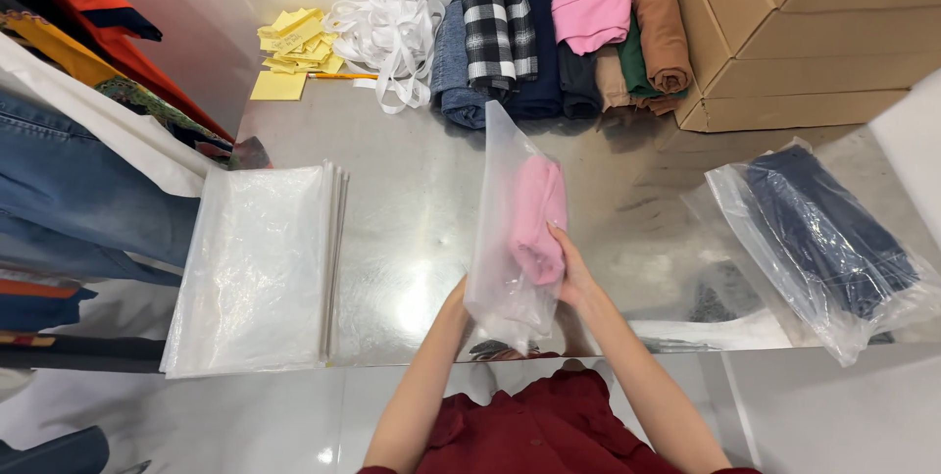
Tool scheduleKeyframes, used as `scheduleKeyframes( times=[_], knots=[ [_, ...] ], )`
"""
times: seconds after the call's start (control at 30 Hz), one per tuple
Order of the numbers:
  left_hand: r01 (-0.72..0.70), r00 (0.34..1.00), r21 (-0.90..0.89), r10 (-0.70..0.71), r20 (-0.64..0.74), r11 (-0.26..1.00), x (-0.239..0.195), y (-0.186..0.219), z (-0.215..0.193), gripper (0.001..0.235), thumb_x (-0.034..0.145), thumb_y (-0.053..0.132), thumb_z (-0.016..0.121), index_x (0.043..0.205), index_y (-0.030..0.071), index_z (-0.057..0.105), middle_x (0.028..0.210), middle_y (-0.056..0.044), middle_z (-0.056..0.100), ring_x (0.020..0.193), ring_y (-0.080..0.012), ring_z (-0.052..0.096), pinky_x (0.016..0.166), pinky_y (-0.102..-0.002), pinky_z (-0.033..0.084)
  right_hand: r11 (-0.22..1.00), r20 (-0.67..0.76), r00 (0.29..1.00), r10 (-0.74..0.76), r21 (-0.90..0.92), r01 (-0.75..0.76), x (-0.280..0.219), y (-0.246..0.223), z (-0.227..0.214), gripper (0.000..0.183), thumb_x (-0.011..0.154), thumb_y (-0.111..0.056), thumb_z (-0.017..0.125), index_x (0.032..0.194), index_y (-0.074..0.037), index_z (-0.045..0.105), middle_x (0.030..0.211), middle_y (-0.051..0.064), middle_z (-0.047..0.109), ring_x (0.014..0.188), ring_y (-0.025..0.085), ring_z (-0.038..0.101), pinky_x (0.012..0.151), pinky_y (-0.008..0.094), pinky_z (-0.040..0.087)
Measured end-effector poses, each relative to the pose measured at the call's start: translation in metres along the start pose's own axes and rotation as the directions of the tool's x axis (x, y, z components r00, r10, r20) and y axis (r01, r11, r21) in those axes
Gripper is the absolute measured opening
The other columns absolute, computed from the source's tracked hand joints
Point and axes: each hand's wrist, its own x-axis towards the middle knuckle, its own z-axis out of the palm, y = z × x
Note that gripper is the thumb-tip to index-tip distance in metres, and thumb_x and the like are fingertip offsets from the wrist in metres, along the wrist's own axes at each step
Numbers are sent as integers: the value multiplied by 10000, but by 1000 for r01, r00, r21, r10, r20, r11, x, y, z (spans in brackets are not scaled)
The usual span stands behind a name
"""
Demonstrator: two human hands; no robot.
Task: The person places folded clothes into clear plastic bags, seals them, and stacks them. They then untie a ribbon on a cardboard box, remove two packaged items, and place the empty box aside. The person continues to package another folded garment and stacks the sealed bags.
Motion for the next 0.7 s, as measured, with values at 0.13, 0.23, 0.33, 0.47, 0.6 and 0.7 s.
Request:
scheduleKeyframes(
  times=[0.13, 0.23, 0.33, 0.47, 0.6, 0.7],
  knots=[
    [17, 999, 14, -17, -50, 1000, -6, 2, 4, 812, 843, 376, 875, 1432, 31, 435, 1333, -223, 573, 1189, -331, 618, 1018, -499, 509, 997, 36, 998, 60, 55, -62, 24, 1, -25, 554, 803, -469, 797, 1168, -64, 704, 1169, 169, 730, 1042, 307, 719, 941, 461, 575],
    [35, 995, 23, -33, -99, 999, -10, 3, 5, 871, 843, 347, 867, 1493, 26, 384, 1372, -244, 544, 1206, -353, 608, 1010, -516, 508, 999, -20, 999, 34, -36, -35, 24, -8, -26, 622, 785, -474, 801, 1251, -81, 679, 1211, 152, 717, 1063, 313, 705, 952, 484, 567],
    [57, 986, 30, -51, -156, 998, -19, 18, -11, 933, 844, 319, 858, 1554, 21, 333, 1411, -265, 516, 1224, -375, 598, 1002, -534, 508, 935, -134, 982, -135, -345, 81, -27, -32, 10, 906, 736, -476, 831, 1469, -61, 497, 1387, 181, 591, 1205, 321, 604, 983, 480, 519],
    [-202, 896, 229, 274, -349, 952, -44, 71, -67, 533, 856, 140, 794, 1338, 79, 575, 1000, -100, 632, 818, -187, 638, 683, -270, 535, 540, -197, 865, -461, -836, 97, -52, -77, -2, 1102, 713, -442, 866, 1580, -60, 302, 1526, 304, 381, 1366, 456, 454, 983, 595, 482],
    [-178, 821, 452, 386, -422, 874, -56, 93, -88, 382, 883, 214, 790, 1224, 121, 646, 943, -98, 702, 772, -180, 685, 657, -286, 568, 233, -120, 764, -634, -971, 42, -38, -103, -50, 1093, 721, -496, 856, 1590, -133, 301, 1543, 221, 342, 1437, 432, 372, 1173, 562, 307],
    [-173, 816, 485, 400, -416, 857, -47, 84, -91, 335, 904, 178, 760, 1220, 116, 672, 1022, -153, 727, 822, -235, 720, 682, -324, 607, -45, 7, 698, -716, -998, -36, -32, -97, -43, 1054, 828, -592, 722, 1640, -178, 193, 1537, 226, 263, 1428, 509, 270, 1167, 664, 185]
  ],
)
